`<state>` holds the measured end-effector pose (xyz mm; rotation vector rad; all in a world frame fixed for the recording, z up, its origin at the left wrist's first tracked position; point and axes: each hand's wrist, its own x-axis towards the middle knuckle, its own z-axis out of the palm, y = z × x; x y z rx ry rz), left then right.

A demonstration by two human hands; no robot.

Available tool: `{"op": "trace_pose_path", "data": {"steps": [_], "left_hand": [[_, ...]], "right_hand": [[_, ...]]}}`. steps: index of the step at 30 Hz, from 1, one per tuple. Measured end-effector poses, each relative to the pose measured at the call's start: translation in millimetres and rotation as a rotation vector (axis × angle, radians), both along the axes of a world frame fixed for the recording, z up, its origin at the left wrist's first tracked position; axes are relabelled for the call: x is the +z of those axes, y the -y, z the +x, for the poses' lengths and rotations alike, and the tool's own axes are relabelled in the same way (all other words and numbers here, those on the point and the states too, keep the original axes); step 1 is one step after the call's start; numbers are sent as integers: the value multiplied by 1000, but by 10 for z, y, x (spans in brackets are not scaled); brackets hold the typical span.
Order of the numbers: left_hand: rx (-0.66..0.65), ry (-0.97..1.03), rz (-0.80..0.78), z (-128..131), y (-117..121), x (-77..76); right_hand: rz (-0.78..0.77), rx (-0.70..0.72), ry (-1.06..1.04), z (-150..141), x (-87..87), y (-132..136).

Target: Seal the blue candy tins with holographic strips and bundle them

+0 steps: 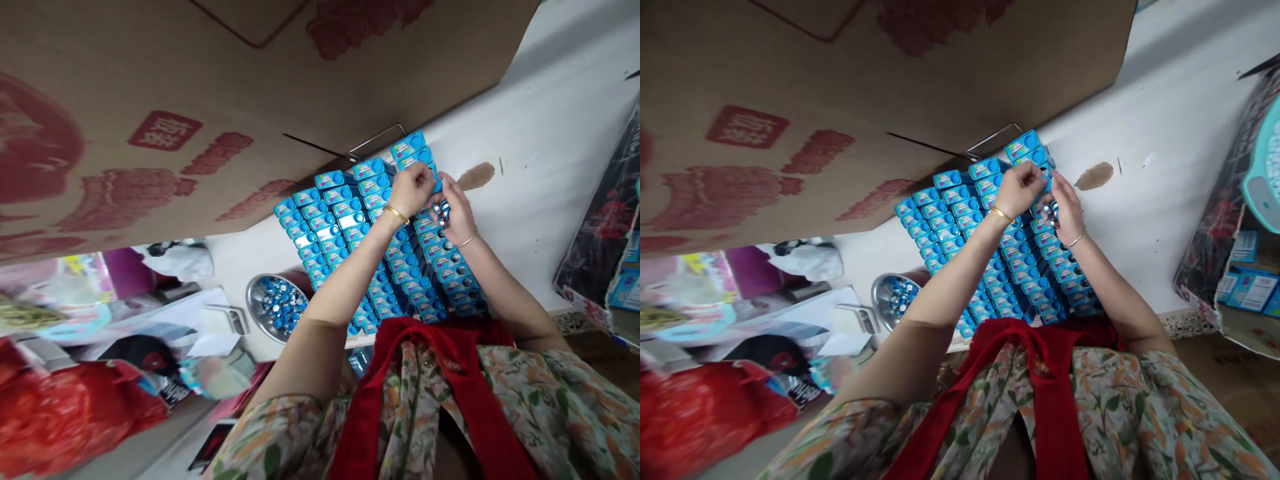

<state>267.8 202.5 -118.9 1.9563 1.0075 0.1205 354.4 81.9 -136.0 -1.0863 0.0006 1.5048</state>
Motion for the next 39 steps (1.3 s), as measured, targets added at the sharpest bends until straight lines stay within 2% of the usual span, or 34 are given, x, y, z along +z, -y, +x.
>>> {"op": "trace_pose_path", "data": {"steps": [3,6,10,12,15,17,19,22,25,28,30,34,37,39], "left_hand": [[24,-178,120,106,-237,-38],[-24,-342,122,239,-414,-61],[-77,-541,94,343,-494,-101],[-75,-567,99,361,-500,-113],[-58,-494,135,335,-438,-73],[-68,-375,152,263,-313,4],[-134,-175,79,140,-121,93],[-248,109,-120,-75,178,163],[-146,145,-168,-184,293,105],[-6,6,-55,-115,187,9],[-6,-156,44,0,90,0],[-91,-485,144,243,23,151],[-171,-718,142,364,14,292],[-203,-800,145,411,-3,347]], "right_hand": [[9,-114,-108,77,30,72],[-25,-151,-166,126,96,123],[-115,-171,-205,126,155,140],[-120,-139,-201,117,169,156],[-112,-88,-142,98,202,210],[-109,-102,-79,71,231,259],[-91,-140,-26,26,254,303],[-63,-176,12,-60,268,330],[-71,-154,11,-107,273,321],[-118,-121,-61,-60,283,331],[-155,-125,-138,6,285,364],[-157,-123,-192,98,260,466],[-106,-90,-127,94,224,521],[-82,-66,-77,75,202,541]]}}
